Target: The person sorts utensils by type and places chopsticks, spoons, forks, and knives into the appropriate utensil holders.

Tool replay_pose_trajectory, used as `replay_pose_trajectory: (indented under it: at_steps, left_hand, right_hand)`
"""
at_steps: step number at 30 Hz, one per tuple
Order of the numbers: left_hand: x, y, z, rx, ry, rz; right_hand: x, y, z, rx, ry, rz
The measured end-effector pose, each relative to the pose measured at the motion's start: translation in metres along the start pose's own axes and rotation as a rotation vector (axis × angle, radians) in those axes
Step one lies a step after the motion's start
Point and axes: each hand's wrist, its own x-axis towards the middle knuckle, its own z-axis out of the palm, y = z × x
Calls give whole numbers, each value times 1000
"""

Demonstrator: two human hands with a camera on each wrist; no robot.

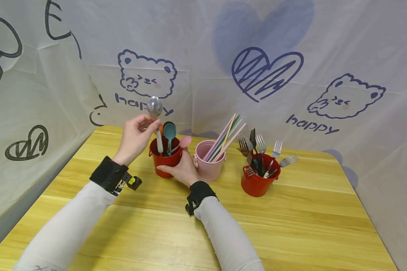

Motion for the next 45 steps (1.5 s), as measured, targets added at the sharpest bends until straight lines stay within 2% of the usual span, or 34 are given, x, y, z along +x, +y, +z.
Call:
replay_pose_trajectory:
  at_steps: [7,11,16,19,22,28,37,42,45]
  left_hand:
    - [-5,-21,1,150,-69,-63]
    - [-10,-26,-1,199,-77,-72]
    - [-19,-32,-4,247,-95,-29]
    - [-25,-36,-5,266,-116,-11]
    - [-30,-38,-6,273,-128,-6]
    - [-37,-37,-6,279,-145,35]
    - [-50,-32,-6,338,-126,101]
    - [-60,-29,-5,358,-130,145]
    - [-67,-28,-5,377,-152,162]
  right_hand:
    - [0,0,0,1,-1,-12]
    - [-1,-1,0,15,5,-12]
    - [-7,-18,-6,33,3,-8]
    - [-7,-19,-6,25,-1,-4]
    - [-3,-7,-2,1,-2,-3]
    - [-3,-10,-2,11,-21,-19]
    - [-16,-14,-10,-79,-57,108]
    - [-26,-27,-20,-30,-81,193]
    - [-35,-34,-28,-25,-94,185]
